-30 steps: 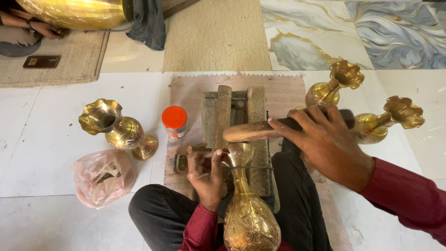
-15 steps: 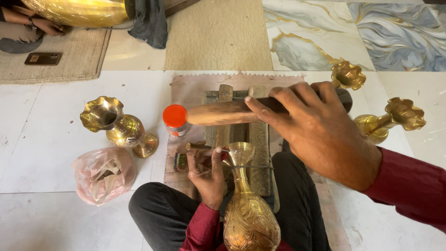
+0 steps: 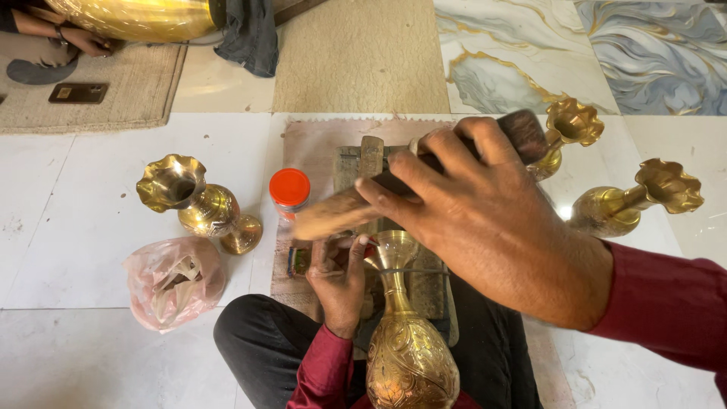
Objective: The person sits on the floor and repeatedly strikes the flared rim of an engraved brass vase with a wooden mallet, shaping the metal against a sandbag anvil. They rotate the vase between strikes and occasionally reposition it on the anvil while other finished brass vases sit nearby.
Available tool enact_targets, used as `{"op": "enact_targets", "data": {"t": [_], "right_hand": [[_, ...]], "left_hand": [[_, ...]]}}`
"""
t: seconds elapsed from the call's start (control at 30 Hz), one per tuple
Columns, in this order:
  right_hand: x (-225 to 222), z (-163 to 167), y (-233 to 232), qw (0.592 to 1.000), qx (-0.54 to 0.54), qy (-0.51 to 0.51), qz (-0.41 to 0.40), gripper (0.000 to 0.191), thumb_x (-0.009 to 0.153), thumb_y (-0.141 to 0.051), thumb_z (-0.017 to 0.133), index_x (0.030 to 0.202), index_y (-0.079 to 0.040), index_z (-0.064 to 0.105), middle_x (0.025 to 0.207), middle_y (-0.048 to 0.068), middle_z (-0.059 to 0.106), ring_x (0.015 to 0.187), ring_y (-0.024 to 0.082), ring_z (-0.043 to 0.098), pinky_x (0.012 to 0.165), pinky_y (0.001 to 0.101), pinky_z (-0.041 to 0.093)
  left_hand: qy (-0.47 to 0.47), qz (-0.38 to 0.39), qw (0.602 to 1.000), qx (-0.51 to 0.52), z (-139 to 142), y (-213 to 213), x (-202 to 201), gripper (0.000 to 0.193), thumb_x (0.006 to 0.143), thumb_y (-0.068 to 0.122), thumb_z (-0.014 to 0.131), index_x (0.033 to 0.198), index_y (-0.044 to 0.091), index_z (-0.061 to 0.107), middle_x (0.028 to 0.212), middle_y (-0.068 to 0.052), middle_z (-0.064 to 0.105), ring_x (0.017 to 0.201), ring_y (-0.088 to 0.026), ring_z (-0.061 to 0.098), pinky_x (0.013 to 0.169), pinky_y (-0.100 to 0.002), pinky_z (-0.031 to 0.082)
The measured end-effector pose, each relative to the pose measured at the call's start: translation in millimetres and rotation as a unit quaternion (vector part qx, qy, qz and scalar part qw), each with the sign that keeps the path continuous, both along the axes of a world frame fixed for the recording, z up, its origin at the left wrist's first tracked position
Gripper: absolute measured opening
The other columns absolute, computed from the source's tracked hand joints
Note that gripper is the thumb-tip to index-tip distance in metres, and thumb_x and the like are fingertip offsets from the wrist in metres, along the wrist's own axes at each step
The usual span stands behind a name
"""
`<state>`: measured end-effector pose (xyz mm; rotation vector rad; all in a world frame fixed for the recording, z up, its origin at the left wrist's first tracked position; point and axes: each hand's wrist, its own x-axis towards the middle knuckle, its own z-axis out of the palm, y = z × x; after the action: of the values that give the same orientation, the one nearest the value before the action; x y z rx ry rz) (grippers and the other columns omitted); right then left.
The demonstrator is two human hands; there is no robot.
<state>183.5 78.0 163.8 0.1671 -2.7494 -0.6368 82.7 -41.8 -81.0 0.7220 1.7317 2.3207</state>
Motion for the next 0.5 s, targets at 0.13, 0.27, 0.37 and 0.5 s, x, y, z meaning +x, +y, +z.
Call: {"op": "enact_targets", "data": {"t": [0.13,0.27,0.37,0.5], "right_hand": [[4,-6,9,1.0,-0.013,0.001,-0.016,0.058,0.084,-0.019,0.075,0.141,-0.017,0.065,0.112,0.007,0.065,0.102,0.026,0.057,0.086,0.0446,0.043],[14,-16,22,0.997,-0.067,0.043,-0.02,0.061,0.085,-0.008,0.073,0.145,-0.017,0.063,0.119,0.009,0.067,0.105,0.024,0.058,0.09,0.0443,0.043],[28,-22,32,0.997,-0.029,-0.012,-0.07,0.058,0.09,-0.01,0.074,0.145,-0.022,0.063,0.116,0.008,0.067,0.096,0.023,0.058,0.085,0.0436,0.043],[48,-36,33,0.986,-0.13,0.057,-0.088,0.068,0.081,0.001,0.072,0.145,-0.02,0.062,0.126,0.01,0.066,0.105,0.026,0.059,0.095,0.0469,0.044]], "left_hand": [[0.013,-0.04,0.999,-0.028,0,-3,-7,0.027,0.094,-0.004,0.073,0.118,-0.003,0.061,0.091,-0.01,0.078,0.081,-0.011,0.075,0.073,-0.026,0.063],[0.028,-0.087,0.995,-0.027,7,-3,-17,0.027,0.093,-0.004,0.072,0.118,-0.004,0.062,0.093,-0.01,0.078,0.084,-0.011,0.075,0.077,-0.026,0.062],[0.058,-0.134,0.988,-0.052,12,-4,-24,0.022,0.092,-0.004,0.073,0.113,-0.003,0.066,0.092,-0.008,0.078,0.084,-0.01,0.076,0.078,-0.026,0.064],[0.107,-0.193,0.973,-0.065,18,-4,-38,0.02,0.094,-0.003,0.075,0.112,-0.001,0.069,0.091,-0.006,0.077,0.083,-0.009,0.073,0.078,-0.026,0.063]]}}
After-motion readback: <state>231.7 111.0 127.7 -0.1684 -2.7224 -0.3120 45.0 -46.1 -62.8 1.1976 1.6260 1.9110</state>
